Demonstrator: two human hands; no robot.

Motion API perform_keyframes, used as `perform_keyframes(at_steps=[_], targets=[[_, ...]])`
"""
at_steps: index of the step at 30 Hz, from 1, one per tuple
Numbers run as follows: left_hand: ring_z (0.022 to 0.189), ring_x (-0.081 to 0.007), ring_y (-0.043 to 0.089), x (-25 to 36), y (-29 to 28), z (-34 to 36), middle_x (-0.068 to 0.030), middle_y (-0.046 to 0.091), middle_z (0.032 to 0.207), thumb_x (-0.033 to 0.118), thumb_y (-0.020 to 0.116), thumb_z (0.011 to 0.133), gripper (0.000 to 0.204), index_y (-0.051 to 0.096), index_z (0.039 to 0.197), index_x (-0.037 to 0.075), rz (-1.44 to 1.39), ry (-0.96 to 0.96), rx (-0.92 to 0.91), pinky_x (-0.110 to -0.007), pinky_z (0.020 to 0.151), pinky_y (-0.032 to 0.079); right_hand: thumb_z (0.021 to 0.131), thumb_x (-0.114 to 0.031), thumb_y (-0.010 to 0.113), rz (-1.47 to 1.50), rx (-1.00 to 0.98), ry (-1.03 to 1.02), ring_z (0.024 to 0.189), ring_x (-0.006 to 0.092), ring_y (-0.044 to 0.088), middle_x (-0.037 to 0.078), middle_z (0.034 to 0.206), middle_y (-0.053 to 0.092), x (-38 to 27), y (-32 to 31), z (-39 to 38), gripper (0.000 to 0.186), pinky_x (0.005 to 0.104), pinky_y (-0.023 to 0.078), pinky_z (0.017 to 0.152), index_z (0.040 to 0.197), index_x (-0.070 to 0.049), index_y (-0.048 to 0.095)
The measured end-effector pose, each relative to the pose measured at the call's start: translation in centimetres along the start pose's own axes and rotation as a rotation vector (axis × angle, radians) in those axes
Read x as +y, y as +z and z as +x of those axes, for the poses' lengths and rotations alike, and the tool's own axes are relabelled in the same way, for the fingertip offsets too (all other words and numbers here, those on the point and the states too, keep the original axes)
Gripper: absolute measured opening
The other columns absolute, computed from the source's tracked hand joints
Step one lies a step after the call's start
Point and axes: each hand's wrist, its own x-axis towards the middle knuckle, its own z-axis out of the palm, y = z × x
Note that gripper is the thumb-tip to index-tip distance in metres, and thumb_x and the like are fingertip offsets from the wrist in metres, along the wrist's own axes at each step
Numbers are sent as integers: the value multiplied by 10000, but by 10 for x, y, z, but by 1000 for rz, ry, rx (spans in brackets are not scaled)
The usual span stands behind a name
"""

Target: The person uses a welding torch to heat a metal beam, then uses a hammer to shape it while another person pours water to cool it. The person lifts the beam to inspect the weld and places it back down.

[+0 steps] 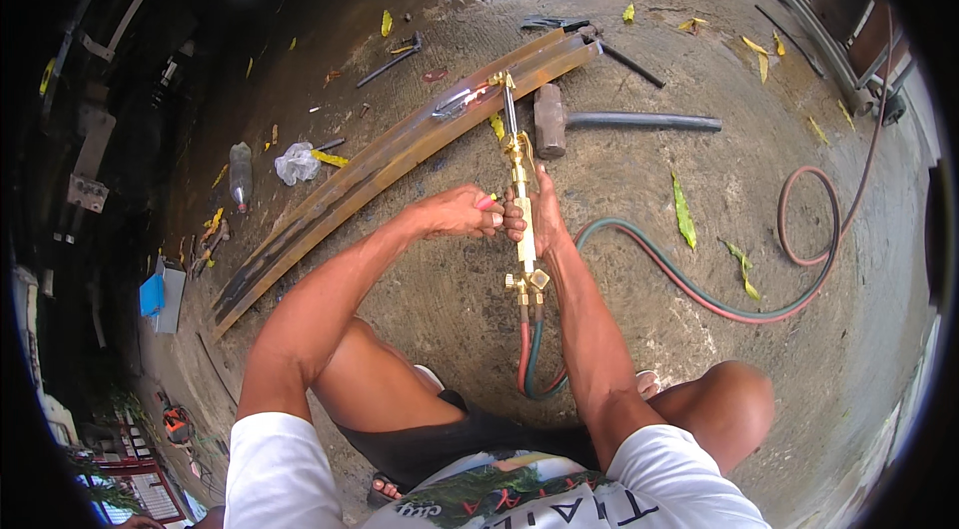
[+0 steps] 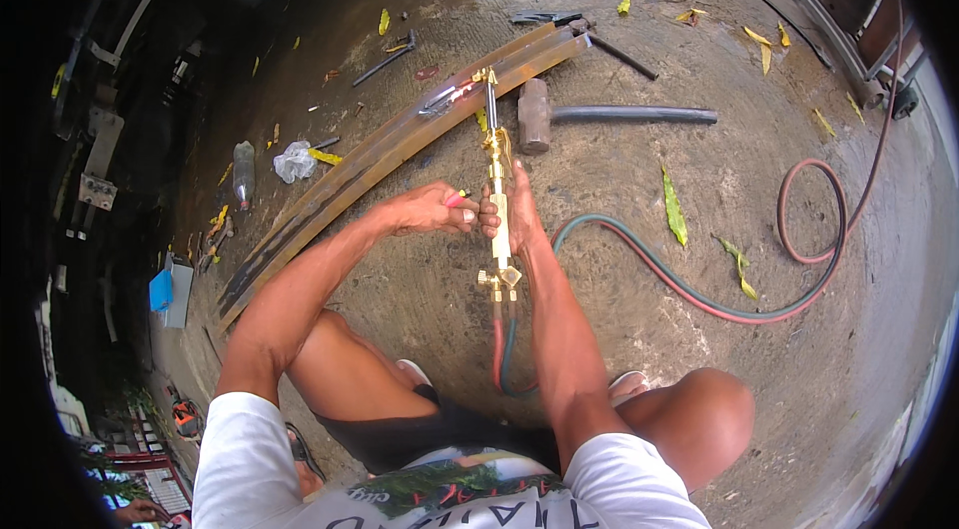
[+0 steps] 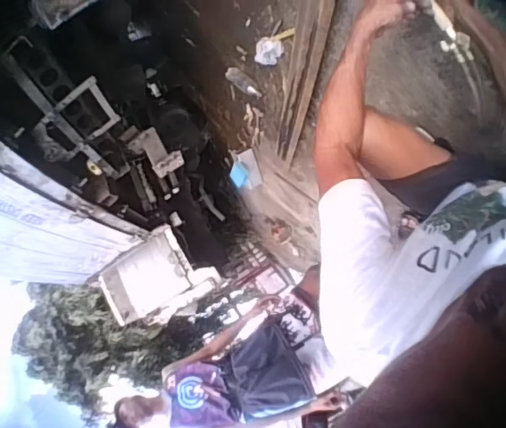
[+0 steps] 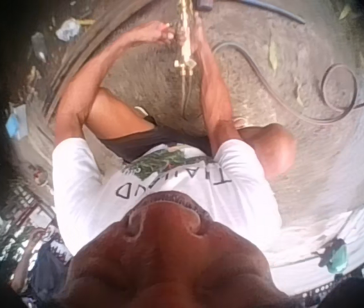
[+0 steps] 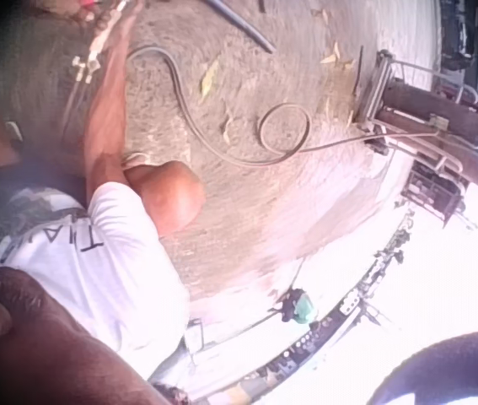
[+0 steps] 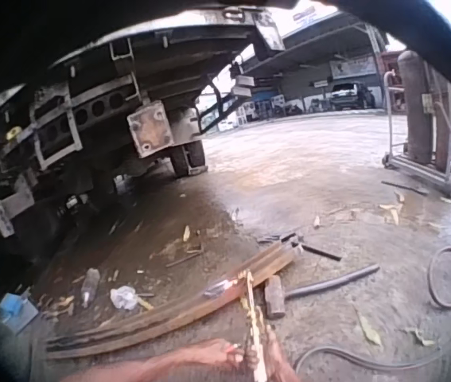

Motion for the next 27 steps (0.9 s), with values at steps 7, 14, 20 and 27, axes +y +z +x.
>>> perform_keyframes(at_steps=[7, 14, 20, 27], targets=[[1052, -290, 684, 29, 7, -10, -211, 675, 1137, 228, 622, 972, 408, 622, 1186, -120, -172, -40, 51, -384, 965, 556, 808, -903, 338, 120, -118, -223, 398, 59, 341, -47, 576, 362, -30, 15, -13, 809, 210, 308, 326, 882, -110, 482], [1069, -288, 673, 48, 21, -3, -206, 658, 1174, 352, 619, 980, 505, 605, 1234, -85, -233, -31, -138, -415, 948, 566, 846, -796, 503, 128, -78, -455, 375, 49, 405, -44, 543, 402, -62, 19, -18, 669, 207, 387, 317, 848, -127, 492], [1012, -264, 694, 57, 26, 3, -165, 679, 1127, 380, 608, 984, 475, 633, 1196, -44, -145, -31, -182, -380, 919, 577, 842, -782, 534, 126, -9, -432, 375, 44, 405, -47, 540, 404, -70, 7, -21, 661, 205, 375, 315, 848, -123, 487], [997, -242, 700, 42, 20, 17, -126, 694, 1072, 334, 592, 1001, 400, 652, 1161, -28, -46, -123, -335, -342, 893, 584, 815, -820, 524, 20, 40, -291, 363, 55, 388, -36, 539, 407, -54, 3, -6, 718, 232, 365, 311, 837, -103, 477]])
